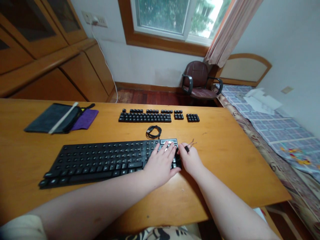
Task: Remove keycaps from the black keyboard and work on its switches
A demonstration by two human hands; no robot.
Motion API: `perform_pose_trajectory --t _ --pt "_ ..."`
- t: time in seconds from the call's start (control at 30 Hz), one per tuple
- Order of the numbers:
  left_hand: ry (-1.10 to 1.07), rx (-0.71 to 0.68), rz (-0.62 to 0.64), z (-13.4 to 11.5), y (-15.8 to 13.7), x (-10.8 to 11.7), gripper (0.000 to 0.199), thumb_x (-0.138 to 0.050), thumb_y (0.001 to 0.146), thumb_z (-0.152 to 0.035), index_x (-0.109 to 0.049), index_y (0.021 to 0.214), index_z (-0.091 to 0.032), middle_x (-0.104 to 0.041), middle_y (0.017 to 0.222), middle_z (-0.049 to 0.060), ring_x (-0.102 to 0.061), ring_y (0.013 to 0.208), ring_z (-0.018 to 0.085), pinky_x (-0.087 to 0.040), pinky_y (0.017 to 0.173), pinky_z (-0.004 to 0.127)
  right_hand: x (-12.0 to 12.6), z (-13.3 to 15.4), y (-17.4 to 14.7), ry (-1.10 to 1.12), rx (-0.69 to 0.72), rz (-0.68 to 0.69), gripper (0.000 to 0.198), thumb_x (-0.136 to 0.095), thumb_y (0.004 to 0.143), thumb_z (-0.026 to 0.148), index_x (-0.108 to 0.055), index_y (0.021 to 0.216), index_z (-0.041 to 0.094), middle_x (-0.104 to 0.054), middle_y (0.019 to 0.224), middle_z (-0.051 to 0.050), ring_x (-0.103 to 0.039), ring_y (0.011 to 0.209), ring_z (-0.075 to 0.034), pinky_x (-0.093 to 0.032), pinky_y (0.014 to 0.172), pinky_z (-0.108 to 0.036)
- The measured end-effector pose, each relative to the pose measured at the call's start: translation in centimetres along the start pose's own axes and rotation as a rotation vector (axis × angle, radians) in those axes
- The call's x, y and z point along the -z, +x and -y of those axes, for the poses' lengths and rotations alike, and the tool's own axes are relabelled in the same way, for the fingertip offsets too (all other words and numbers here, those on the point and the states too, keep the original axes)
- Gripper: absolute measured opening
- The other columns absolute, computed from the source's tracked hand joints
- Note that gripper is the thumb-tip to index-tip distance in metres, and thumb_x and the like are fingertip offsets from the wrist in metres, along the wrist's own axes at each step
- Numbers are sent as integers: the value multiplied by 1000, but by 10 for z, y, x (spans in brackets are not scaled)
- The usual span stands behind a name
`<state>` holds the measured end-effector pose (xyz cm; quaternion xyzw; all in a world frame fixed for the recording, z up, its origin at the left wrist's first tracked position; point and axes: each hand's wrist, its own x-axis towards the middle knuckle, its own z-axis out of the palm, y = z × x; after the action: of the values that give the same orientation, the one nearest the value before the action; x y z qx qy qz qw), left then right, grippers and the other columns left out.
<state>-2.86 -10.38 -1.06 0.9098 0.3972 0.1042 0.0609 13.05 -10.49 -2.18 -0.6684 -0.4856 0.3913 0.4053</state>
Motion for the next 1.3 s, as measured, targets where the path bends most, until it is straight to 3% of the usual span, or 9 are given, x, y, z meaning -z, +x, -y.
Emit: perform_pose_trajectory --t 0.23,0.7,0.87,1.07,1.2,1.3 --pt "-7 -2 -2 0 1 1 73 -33 84 -63 -37 138 -14 -31 147 9 -19 137 29 -15 111 49 2 3 0 128 -7 92 39 -50 80 50 -47 57 19 -37 42 6 -32 37 -8 -25 37 -21" --pt "-19 -4 12 0 1 0 72 -32 85 -61 -36 138 -13 -30 148 10 -19 137 28 -15 111 50 1 12 2 186 -128 28 38 -51 75 50 -45 54 20 -37 36 7 -37 31 -9 -29 34 -22" --pt "-24 0 12 0 0 1 72 -31 85 -61 -35 139 -13 -31 147 9 -19 137 28 -14 111 49 10 10 8 152 -152 113 42 -48 78 56 -49 58 19 -38 37 6 -36 33 -9 -29 35 -22" --pt "-21 7 10 0 0 1 71 -31 85 -61 -36 138 -14 -31 147 9 -20 137 28 -14 111 49 20 14 12 60 -69 202 45 -49 77 58 -51 58 17 -45 45 4 -41 42 -8 -33 42 -21" --pt "-30 0 9 0 1 0 72 -31 85 -62 -36 138 -14 -32 147 9 -21 136 28 -15 111 49 24 16 15 61 -141 301 40 -50 78 55 -53 67 17 -53 48 3 -45 37 -9 -33 37 -20" --pt "-28 1 10 0 1 0 73 -32 84 -62 -36 138 -13 -32 146 10 -22 136 28 -15 111 49 24 14 16 88 -207 291 37 -55 76 53 -49 66 18 -54 47 3 -50 34 -11 -37 34 -21"
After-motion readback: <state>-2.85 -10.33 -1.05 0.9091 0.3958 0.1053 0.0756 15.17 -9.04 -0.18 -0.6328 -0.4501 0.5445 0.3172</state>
